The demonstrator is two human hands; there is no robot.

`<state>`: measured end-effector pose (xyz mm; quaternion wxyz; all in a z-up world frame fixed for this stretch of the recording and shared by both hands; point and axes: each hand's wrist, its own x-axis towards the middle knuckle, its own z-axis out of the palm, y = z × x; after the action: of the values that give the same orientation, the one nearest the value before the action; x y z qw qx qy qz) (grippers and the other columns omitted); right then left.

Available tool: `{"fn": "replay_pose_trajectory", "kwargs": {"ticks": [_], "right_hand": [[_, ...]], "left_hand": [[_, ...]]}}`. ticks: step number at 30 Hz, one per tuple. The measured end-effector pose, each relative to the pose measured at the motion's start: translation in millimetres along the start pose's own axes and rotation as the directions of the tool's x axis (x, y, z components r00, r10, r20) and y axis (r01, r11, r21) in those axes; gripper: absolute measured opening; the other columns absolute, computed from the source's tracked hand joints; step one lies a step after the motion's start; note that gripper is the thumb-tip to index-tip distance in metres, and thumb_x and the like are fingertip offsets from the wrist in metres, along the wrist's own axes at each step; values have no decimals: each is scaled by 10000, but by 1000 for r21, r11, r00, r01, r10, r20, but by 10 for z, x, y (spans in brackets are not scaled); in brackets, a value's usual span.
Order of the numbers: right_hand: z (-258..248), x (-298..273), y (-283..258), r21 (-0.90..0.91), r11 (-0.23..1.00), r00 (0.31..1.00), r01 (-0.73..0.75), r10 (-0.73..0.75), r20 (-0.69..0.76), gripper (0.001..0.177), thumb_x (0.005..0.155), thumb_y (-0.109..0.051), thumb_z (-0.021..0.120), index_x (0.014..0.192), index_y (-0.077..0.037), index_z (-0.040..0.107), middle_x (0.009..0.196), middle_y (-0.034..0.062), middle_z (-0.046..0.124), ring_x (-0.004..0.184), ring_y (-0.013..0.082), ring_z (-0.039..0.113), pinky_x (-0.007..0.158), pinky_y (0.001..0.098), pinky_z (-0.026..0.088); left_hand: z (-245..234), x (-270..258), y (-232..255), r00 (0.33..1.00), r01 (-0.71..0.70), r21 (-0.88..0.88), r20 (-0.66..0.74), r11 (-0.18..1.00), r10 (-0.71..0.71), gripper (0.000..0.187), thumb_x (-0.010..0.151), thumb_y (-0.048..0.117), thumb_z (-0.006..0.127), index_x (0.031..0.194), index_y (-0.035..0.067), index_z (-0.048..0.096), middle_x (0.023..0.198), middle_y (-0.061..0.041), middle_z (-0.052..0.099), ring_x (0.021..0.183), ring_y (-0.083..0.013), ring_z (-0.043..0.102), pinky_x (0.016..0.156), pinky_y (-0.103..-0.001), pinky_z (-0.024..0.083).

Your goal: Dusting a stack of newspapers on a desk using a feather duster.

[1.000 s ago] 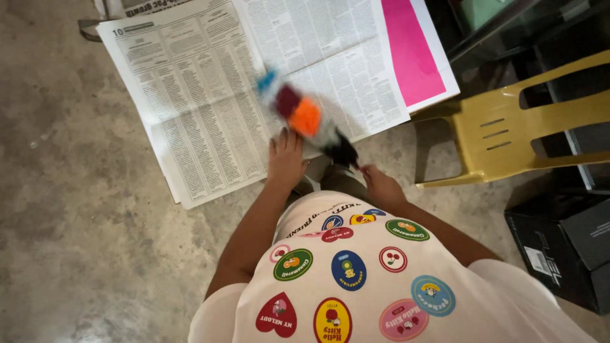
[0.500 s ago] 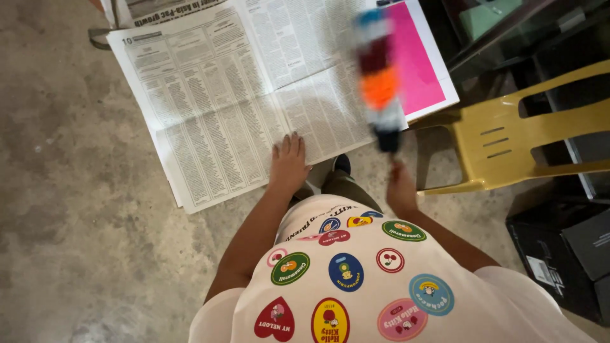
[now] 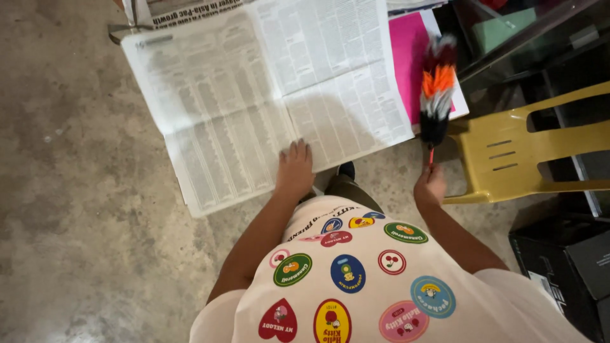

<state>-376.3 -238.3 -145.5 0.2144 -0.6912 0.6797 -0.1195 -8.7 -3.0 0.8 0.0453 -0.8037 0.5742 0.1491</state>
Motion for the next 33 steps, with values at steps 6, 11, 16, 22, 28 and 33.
{"fn": "replay_pose_trajectory", "kwargs": {"ticks": [6,11,16,22,28,33], "right_hand": [[-1013,-1065,-2385,427,903,948,43,-171,268,313,1082,-267,426,1199,-80,649,882,154,672,799,322,684,735,472,531],[-272,-771,-2506,32,826,747,563,-526,406,327,1062,-362,465,1387,-343,484,1059,142,745,964,415,723,866,545,567],[143,-267,-2280,48,889,787,455,-426,447,367,1043,-397,377,1396,-368,472,1053,188,747,1055,439,705,969,546,531],[-328,-557,-2537,51,924,873,379,-376,313,313,1056,-283,456,1364,-255,502,924,241,741,980,441,717,893,582,543],[-646,-706,-2537,-32,889,751,456,-365,549,358,1060,-376,394,1391,-345,527,1186,198,733,1105,438,694,976,567,545],[-351,15,-1723,-156,928,892,340,-266,365,318,1090,-354,403,1390,-329,508,931,219,752,971,447,736,842,561,574]], "left_hand": [[-47,-205,-33,998,62,-73,21,995,-61,783,932,354,668,1570,18,363,1630,-212,311,1514,-396,292,1174,-646,311],[64,-156,-28,998,59,-109,-11,992,-60,813,884,322,726,1550,-1,388,1609,-231,326,1500,-424,298,1155,-669,331],[100,-98,-42,996,81,-81,-16,993,-83,844,845,326,777,1532,-6,416,1590,-237,362,1486,-425,332,1133,-665,359],[-96,-174,-33,998,68,-69,-3,995,-68,866,833,359,782,1531,-1,418,1591,-237,356,1481,-425,326,1125,-676,365],[-57,-63,-11,995,93,-129,34,987,-89,890,820,491,763,1502,5,460,1559,-226,409,1464,-419,353,1100,-693,382],[1,35,49,992,122,-57,-21,991,-124,985,788,614,738,1514,27,425,1461,-206,467,1382,-401,421,1032,-694,433]]}}
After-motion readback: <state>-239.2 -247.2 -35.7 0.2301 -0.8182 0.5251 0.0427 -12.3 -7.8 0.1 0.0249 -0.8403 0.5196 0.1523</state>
